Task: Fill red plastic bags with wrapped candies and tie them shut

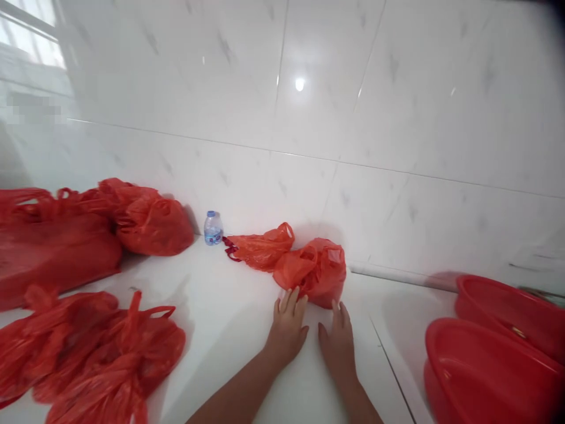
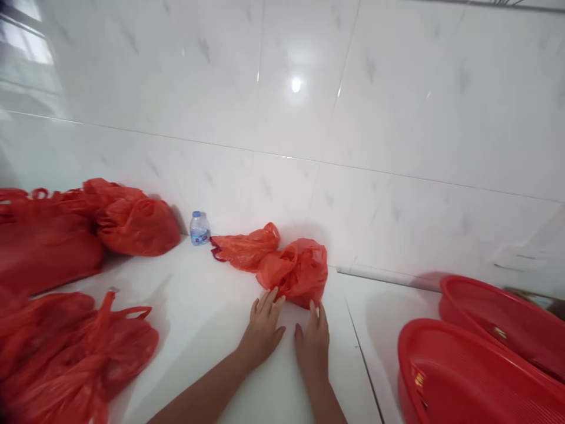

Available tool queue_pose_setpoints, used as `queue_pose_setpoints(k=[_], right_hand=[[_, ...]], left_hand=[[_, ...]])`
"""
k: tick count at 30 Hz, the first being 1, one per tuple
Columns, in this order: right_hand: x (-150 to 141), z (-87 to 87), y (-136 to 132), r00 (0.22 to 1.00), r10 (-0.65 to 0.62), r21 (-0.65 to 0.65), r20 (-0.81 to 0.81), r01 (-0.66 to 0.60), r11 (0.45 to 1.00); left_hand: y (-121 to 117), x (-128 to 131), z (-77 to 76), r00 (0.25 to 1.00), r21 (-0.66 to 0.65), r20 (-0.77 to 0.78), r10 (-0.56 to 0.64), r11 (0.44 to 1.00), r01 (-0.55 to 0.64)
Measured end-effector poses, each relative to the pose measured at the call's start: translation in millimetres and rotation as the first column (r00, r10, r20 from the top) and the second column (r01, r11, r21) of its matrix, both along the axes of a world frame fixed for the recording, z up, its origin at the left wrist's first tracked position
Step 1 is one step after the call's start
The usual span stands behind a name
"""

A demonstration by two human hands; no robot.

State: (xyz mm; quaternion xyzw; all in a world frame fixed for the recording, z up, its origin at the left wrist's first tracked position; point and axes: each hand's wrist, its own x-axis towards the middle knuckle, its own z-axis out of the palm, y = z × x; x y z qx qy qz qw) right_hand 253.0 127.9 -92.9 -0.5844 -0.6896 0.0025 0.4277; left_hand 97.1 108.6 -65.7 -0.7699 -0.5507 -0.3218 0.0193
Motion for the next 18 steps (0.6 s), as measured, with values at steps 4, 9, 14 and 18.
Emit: queue_pose_setpoints(k=[4, 9, 14, 18], right_hand=[[-19, 22.5, -11, 0.999, -0.003, 0.163, 0.038, -0.003, 0.987], [-43, 34.0, -13, 0.991, 0.105, 0.121, 0.084, -0.115, 0.986], [-27, 48.2, -36, 0.99, 0.088, 0.072, 0.109, -0.097, 0.993], [21, 77.0, -80, 0.989, -0.043, 0.089, 0.143, 0.03, 0.996]], left_hand=[[9, -3, -4.3, 0.998, -0.009, 0.051, -0.047, 0.999, 0.048], [20, -10, -12.6, 0.991, -0.055, -0.016, -0.136, 0.989, 0.135], [27, -10, -14.6, 0.99, -0.196, -0.065, -0.127, 0.974, 0.112], [30, -9, -14.1, 0.986, -0.208, -0.086, -0.141, 0.971, 0.12]])
